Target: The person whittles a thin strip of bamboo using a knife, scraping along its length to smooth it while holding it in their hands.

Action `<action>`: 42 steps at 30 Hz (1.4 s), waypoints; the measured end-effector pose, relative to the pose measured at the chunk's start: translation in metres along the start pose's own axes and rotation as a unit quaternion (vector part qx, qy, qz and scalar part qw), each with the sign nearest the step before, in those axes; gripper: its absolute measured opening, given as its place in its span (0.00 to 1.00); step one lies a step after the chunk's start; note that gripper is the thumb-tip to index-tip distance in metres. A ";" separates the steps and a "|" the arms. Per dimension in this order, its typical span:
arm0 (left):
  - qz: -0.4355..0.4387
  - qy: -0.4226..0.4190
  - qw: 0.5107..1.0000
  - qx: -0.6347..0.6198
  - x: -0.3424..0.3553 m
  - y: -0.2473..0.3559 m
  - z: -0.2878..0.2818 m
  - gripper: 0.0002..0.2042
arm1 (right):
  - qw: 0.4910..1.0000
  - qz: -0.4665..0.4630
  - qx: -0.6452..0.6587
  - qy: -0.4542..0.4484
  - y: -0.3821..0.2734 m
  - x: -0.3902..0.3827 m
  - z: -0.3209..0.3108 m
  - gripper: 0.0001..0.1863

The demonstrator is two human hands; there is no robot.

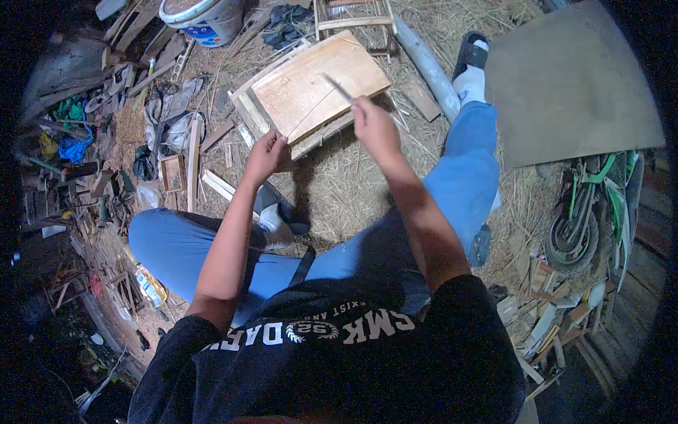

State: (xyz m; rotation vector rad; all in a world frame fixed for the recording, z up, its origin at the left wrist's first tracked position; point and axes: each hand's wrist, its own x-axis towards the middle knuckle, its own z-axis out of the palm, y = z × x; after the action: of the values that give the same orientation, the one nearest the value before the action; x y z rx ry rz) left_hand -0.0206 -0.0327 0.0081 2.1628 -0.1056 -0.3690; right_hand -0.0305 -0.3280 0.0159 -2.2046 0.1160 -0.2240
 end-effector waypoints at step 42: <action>0.046 0.041 0.992 0.107 -0.009 0.028 -0.003 0.12 | 0.985 -0.123 -0.082 -0.085 -0.015 -0.018 0.026 0.08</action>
State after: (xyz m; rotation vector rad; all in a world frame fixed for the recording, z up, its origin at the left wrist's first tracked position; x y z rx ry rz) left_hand -0.0271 -0.0448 0.0340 2.3728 -0.2058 -0.2244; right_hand -0.0424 -0.2960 0.0109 -2.3906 -0.2429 -0.1653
